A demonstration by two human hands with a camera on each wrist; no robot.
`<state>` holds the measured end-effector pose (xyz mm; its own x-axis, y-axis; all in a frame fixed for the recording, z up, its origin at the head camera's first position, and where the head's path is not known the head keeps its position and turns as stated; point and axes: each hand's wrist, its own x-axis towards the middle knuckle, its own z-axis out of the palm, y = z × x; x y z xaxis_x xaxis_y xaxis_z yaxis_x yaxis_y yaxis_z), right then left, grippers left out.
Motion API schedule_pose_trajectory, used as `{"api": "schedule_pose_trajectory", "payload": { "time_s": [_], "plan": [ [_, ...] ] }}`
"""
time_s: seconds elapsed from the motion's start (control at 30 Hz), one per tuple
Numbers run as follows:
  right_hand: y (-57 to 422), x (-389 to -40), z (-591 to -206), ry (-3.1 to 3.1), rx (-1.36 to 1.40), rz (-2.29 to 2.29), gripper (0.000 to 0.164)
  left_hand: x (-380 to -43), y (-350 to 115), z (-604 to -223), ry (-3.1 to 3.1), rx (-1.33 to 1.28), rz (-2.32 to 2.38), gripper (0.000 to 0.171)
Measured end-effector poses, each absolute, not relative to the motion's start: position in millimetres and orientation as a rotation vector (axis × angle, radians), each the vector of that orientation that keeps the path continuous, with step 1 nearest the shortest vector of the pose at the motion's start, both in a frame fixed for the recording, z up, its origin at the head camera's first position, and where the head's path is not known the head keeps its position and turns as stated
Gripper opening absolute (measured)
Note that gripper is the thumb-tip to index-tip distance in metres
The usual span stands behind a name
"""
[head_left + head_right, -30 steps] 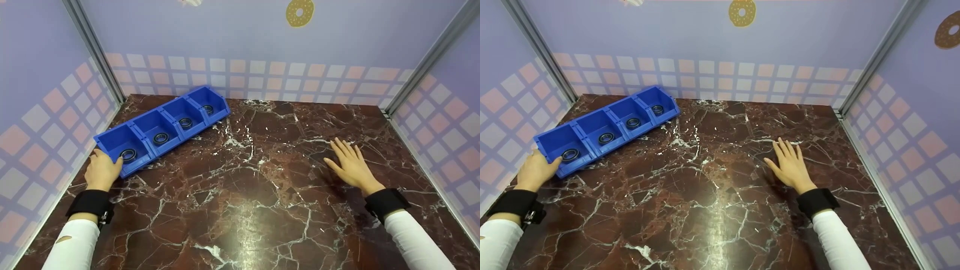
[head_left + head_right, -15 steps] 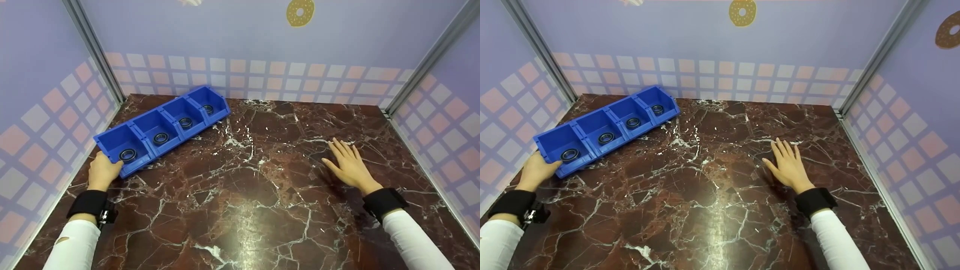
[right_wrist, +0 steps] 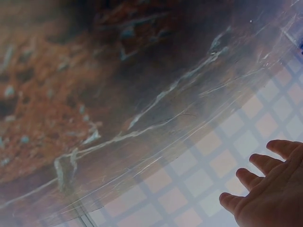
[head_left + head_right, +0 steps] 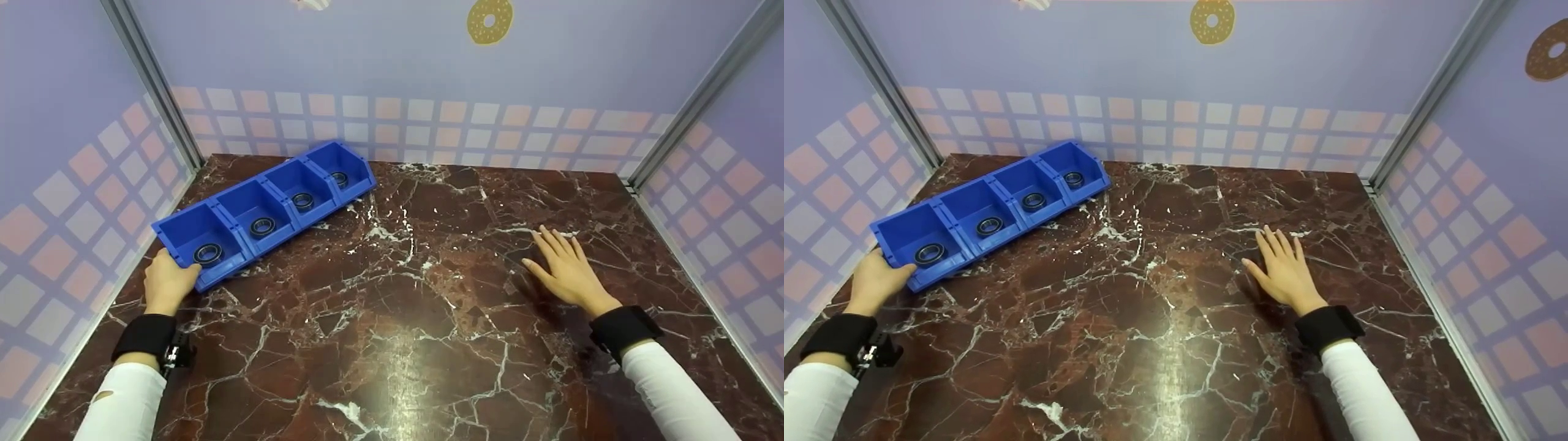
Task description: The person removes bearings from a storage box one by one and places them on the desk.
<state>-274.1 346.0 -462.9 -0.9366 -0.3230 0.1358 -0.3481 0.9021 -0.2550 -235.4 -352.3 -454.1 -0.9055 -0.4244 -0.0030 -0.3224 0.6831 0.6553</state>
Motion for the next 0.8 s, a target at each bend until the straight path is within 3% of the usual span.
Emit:
{"api": "schedule_pose_trajectory", "payload": {
  "time_s": [0.8],
  "plan": [
    [343.9,-276.3,-463.2,-2.973,0.532,0.415,0.074,-233.8,-353.5,-454.4,-2.726,0.596,-1.003,0.062]
  ]
}}
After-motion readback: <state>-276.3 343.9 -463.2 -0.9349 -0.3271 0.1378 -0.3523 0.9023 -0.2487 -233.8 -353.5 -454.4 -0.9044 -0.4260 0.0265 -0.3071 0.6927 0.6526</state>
